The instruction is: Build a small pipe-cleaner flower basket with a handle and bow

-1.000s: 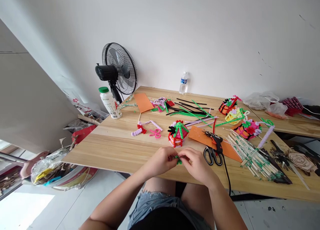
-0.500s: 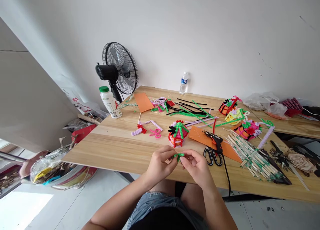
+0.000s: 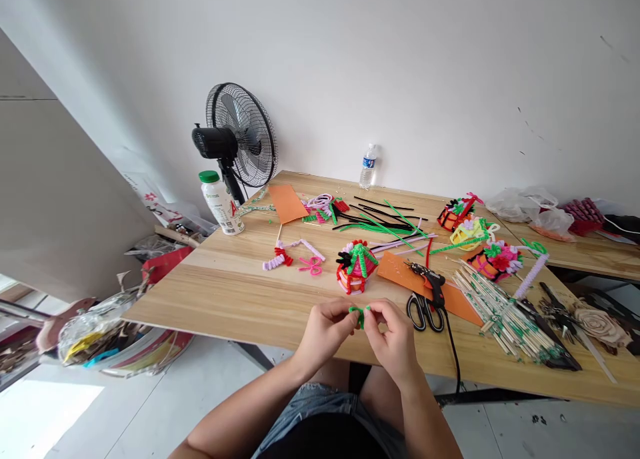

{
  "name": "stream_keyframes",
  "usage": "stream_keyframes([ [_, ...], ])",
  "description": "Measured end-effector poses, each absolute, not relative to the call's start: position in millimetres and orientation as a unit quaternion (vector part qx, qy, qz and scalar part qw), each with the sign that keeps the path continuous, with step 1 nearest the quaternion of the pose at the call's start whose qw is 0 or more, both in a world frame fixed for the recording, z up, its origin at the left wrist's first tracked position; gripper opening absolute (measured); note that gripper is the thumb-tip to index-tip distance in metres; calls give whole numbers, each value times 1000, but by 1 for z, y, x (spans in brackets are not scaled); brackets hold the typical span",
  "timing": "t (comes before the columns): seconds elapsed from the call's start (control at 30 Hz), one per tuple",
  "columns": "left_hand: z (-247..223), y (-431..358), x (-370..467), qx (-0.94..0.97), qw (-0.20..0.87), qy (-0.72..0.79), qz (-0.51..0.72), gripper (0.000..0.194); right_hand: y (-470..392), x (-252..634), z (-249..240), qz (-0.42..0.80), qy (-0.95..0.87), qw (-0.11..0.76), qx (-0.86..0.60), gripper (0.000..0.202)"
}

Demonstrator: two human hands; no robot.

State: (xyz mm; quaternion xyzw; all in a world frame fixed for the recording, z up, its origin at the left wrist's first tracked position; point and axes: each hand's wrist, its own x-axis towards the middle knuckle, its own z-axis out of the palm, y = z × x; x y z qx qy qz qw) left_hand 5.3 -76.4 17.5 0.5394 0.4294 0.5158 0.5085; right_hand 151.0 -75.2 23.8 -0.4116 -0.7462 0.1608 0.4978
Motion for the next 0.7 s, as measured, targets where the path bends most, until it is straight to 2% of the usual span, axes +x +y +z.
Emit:
stream_keyframes([
  [0.23, 17, -76, 3, 618, 487, 386, 481, 28, -75, 156, 27, 168, -791, 438, -394, 17],
  [0.47, 22, -76, -2, 563, 616, 340, 434, 28, -76, 156, 26, 228, -780, 483, -325, 14],
  [0.7, 18, -72, -7, 542, 629, 353, 430, 30, -74, 168, 18, 337, -730, 444, -397, 13],
])
